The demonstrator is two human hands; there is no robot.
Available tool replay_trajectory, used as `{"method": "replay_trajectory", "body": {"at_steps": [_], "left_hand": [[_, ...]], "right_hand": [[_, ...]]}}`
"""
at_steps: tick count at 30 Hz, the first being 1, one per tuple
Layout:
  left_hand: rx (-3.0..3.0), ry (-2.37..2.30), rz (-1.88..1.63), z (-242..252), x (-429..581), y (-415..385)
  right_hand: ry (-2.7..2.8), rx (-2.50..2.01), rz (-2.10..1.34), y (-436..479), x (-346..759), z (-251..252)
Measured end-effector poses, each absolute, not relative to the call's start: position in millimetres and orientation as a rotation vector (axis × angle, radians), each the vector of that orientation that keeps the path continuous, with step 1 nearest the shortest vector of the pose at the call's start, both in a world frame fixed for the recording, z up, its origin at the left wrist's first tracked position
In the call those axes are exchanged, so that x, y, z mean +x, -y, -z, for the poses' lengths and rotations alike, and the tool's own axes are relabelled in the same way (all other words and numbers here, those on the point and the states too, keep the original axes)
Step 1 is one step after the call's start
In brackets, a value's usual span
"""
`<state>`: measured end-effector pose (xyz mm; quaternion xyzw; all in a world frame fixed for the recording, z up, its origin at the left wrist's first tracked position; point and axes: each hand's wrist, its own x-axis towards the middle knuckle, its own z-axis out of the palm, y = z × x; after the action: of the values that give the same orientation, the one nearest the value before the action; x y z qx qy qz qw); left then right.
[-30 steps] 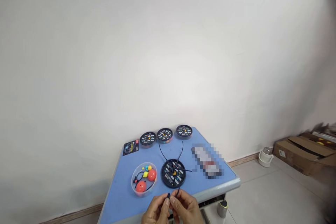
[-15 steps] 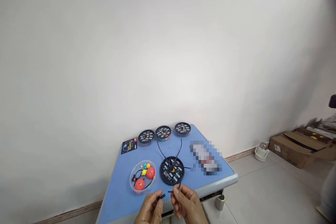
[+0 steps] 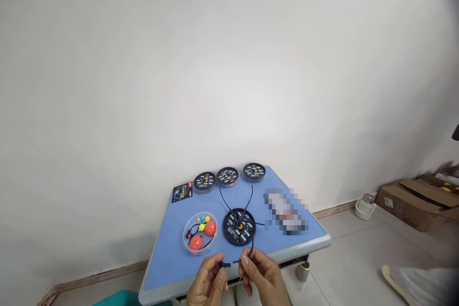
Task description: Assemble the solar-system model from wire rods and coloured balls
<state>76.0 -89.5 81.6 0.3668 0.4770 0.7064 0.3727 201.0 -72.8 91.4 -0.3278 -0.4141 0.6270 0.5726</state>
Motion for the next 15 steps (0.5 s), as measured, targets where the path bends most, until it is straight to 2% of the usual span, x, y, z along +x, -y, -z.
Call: {"method": "replay_trajectory", "body": {"at_steps": [15], "left_hand": [[1.159, -1.266, -1.846, -90.0, 77.1, 96.3]], "right_hand": [[1.122, -0.89, -1.302, 83.8, 204.0, -98.6]]}}
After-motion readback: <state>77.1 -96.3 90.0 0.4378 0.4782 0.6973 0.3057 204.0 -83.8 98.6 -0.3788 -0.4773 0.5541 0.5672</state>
